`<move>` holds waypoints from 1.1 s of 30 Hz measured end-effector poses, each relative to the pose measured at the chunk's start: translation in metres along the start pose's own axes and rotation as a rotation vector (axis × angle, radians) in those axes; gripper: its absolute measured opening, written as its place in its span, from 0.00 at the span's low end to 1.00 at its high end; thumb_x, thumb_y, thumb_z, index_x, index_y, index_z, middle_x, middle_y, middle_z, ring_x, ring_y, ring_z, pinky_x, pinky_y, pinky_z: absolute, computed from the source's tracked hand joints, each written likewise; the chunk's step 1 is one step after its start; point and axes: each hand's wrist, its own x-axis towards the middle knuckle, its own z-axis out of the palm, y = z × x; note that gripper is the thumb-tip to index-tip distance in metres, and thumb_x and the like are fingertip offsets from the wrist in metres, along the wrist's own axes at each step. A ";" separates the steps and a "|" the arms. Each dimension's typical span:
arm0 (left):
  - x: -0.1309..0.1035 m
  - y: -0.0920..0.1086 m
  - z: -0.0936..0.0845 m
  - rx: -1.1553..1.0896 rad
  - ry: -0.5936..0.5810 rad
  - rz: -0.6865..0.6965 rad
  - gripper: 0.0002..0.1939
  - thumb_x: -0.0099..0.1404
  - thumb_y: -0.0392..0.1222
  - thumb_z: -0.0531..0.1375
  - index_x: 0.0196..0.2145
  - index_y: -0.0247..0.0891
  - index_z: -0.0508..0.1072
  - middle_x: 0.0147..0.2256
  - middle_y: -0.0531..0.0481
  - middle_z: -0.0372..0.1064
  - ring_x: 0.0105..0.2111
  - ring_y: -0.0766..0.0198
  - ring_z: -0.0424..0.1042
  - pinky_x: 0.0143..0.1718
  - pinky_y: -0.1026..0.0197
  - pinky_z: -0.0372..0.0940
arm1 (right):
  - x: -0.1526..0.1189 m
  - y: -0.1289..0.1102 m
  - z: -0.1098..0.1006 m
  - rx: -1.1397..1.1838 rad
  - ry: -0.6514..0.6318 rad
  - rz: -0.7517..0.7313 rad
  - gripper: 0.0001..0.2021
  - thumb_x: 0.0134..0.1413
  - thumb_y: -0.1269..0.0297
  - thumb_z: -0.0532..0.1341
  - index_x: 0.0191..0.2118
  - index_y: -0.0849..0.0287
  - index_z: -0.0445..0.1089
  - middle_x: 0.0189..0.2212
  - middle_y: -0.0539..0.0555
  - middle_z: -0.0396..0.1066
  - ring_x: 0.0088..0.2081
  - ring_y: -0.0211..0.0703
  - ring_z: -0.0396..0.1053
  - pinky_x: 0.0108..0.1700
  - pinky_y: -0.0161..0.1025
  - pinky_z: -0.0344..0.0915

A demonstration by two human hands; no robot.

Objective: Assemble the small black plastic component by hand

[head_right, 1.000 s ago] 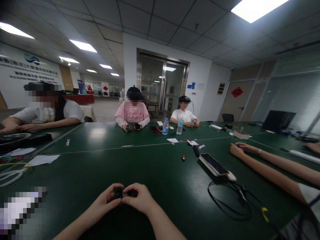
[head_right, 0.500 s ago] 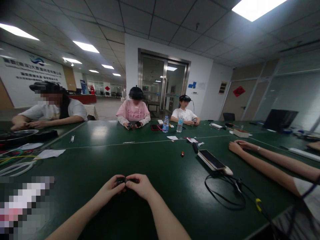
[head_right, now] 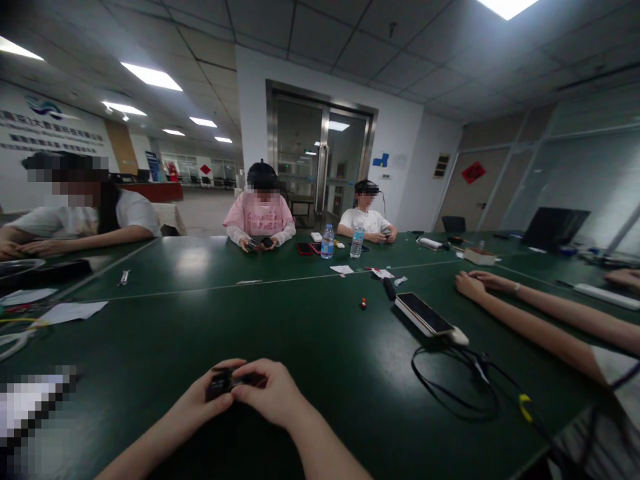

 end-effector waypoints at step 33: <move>-0.004 0.003 0.003 0.070 -0.032 0.031 0.24 0.50 0.48 0.63 0.44 0.40 0.66 0.41 0.46 0.71 0.43 0.51 0.68 0.45 0.51 0.61 | -0.009 -0.018 -0.005 -0.158 -0.007 -0.049 0.11 0.44 0.63 0.64 0.37 0.54 0.72 0.36 0.51 0.72 0.36 0.41 0.68 0.40 0.39 0.64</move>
